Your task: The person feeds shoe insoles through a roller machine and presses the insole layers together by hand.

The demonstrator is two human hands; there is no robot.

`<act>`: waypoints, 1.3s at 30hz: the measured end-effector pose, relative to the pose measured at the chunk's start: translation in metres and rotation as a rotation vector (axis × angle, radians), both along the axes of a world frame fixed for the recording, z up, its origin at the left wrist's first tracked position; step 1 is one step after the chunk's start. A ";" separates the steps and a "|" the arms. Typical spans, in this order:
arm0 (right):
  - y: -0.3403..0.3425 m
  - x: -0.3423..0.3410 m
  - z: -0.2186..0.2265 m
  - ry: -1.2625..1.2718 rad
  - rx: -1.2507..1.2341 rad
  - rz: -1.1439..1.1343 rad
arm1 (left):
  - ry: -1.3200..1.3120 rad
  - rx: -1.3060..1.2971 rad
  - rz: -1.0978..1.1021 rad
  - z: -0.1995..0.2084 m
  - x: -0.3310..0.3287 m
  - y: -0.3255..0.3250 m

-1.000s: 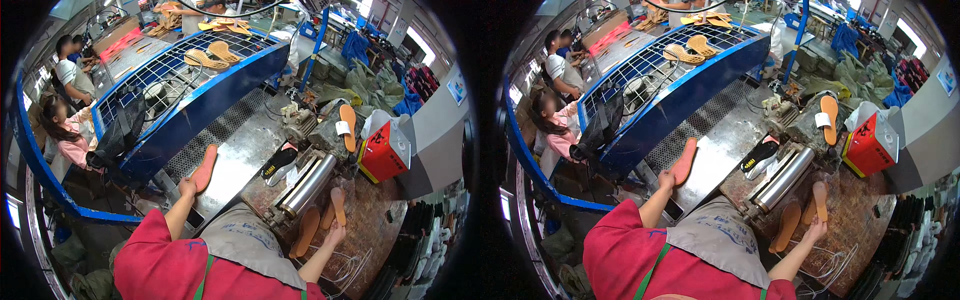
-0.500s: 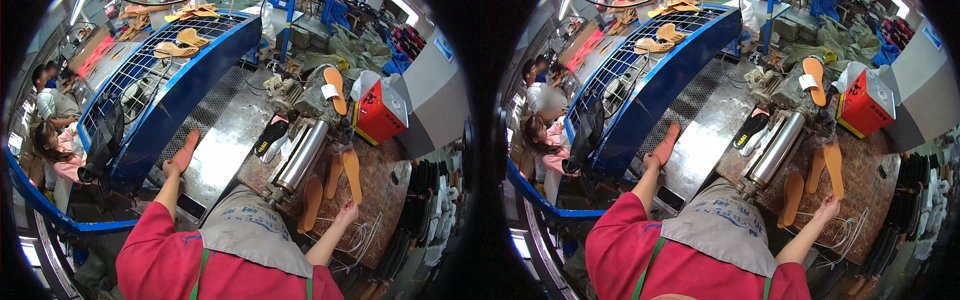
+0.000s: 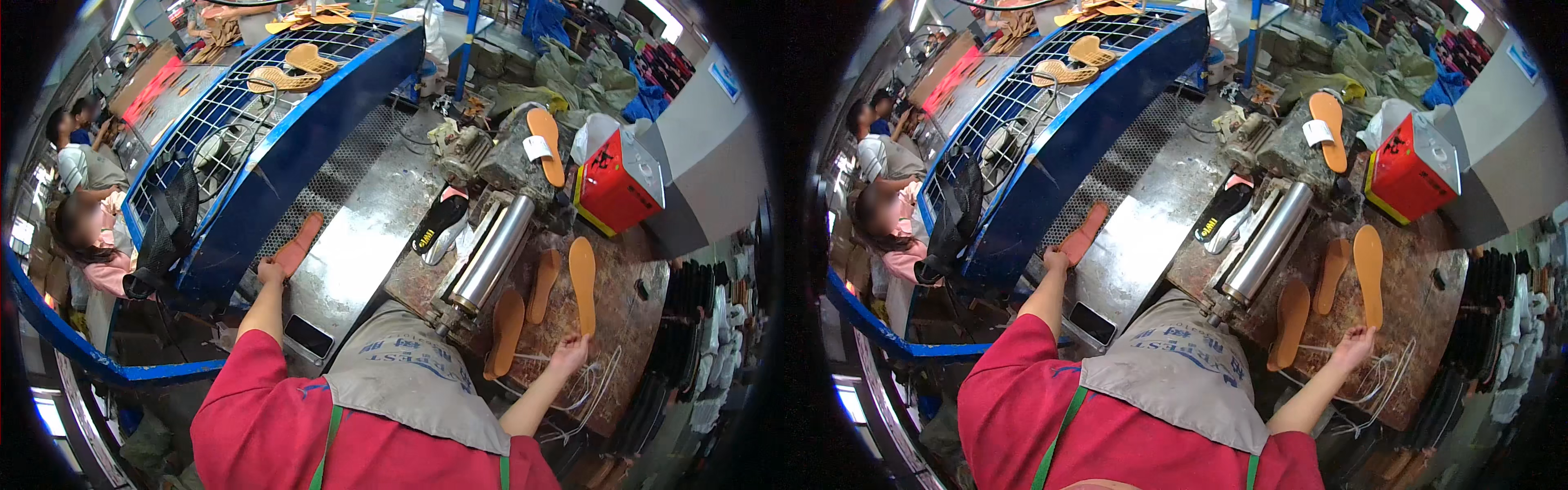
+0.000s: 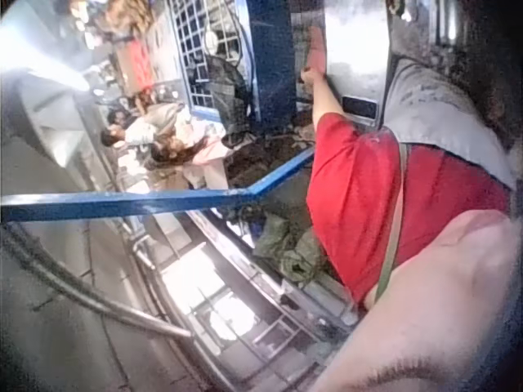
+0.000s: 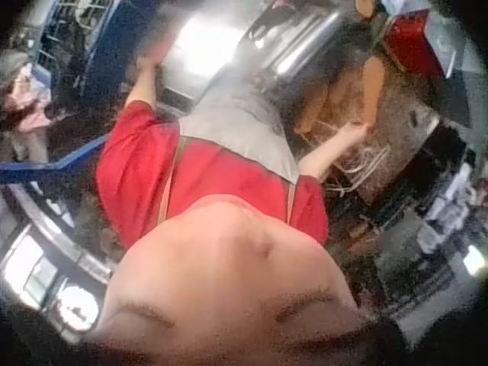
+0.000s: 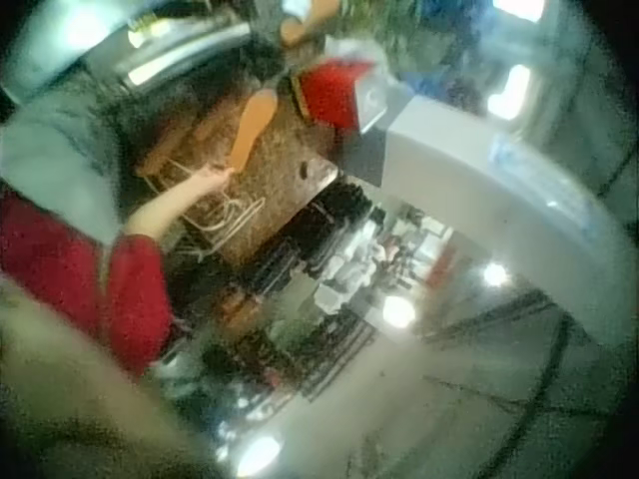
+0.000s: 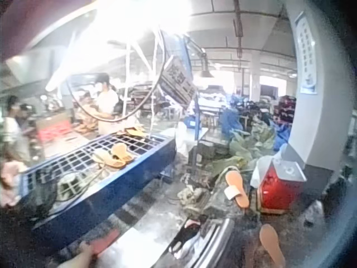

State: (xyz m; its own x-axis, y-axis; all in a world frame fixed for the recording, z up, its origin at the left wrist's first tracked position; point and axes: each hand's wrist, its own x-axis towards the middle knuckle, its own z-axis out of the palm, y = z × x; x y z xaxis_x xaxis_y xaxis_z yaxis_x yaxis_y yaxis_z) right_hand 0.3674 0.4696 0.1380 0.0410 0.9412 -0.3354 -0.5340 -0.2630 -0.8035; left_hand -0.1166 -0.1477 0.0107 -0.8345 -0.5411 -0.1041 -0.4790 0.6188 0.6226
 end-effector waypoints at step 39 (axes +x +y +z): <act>-0.043 -0.122 0.069 -0.305 0.183 0.534 | 0.812 -0.051 -0.701 0.071 -0.009 0.210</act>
